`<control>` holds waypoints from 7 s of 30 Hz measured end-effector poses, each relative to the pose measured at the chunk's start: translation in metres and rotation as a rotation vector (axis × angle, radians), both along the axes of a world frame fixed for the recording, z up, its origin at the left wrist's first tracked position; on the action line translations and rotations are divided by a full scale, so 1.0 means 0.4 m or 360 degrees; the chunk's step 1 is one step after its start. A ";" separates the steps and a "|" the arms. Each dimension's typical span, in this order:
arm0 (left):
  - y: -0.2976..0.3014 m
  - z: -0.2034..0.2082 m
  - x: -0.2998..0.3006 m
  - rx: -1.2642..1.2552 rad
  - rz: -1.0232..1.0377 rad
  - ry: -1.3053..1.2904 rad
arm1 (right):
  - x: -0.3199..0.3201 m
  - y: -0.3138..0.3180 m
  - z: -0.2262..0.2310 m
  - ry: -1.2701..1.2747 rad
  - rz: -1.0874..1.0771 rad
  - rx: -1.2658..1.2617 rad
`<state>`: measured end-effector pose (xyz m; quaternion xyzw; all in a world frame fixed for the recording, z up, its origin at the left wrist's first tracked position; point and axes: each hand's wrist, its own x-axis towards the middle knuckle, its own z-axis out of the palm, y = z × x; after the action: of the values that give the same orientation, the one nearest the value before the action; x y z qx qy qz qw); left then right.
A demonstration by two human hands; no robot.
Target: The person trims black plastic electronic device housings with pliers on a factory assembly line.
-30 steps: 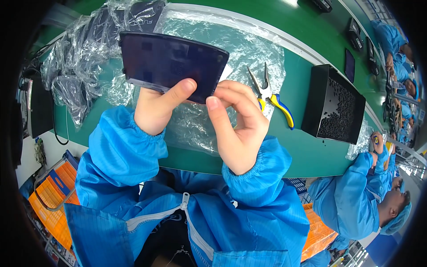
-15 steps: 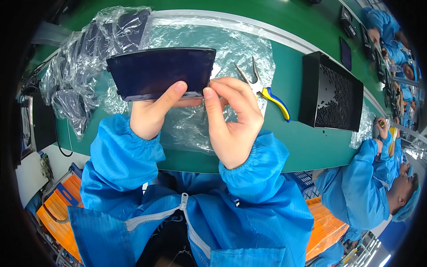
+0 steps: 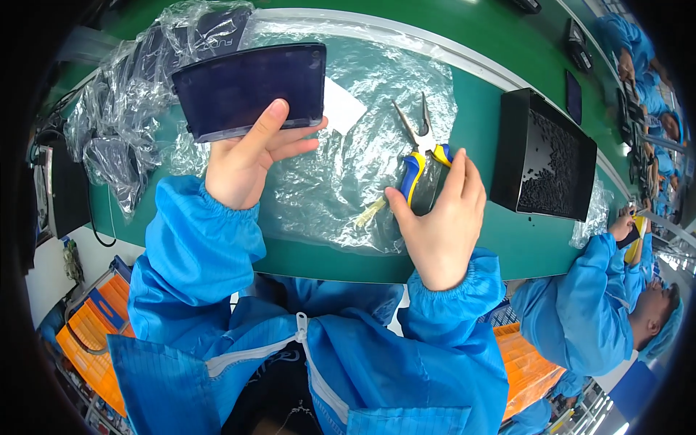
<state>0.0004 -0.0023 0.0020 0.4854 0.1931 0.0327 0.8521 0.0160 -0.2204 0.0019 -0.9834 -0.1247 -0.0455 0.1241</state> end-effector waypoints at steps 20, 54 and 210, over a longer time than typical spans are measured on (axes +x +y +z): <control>0.013 0.006 0.000 -0.0114 -0.0031 0.0046 | -0.003 0.049 0.035 -0.0386 0.0462 0.0557; 0.067 -0.007 -0.004 0.0140 -0.0509 -0.0608 | 0.018 0.018 0.083 0.2925 0.0322 0.2011; 0.604 -0.042 -0.285 0.1874 0.1581 -0.0141 | 0.088 0.176 0.134 0.0283 0.0614 0.0594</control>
<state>-0.1137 0.2393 -0.0147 0.7134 0.3048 0.5280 0.3456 0.0511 -0.1502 0.0555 -0.9018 -0.2875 0.0431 0.3198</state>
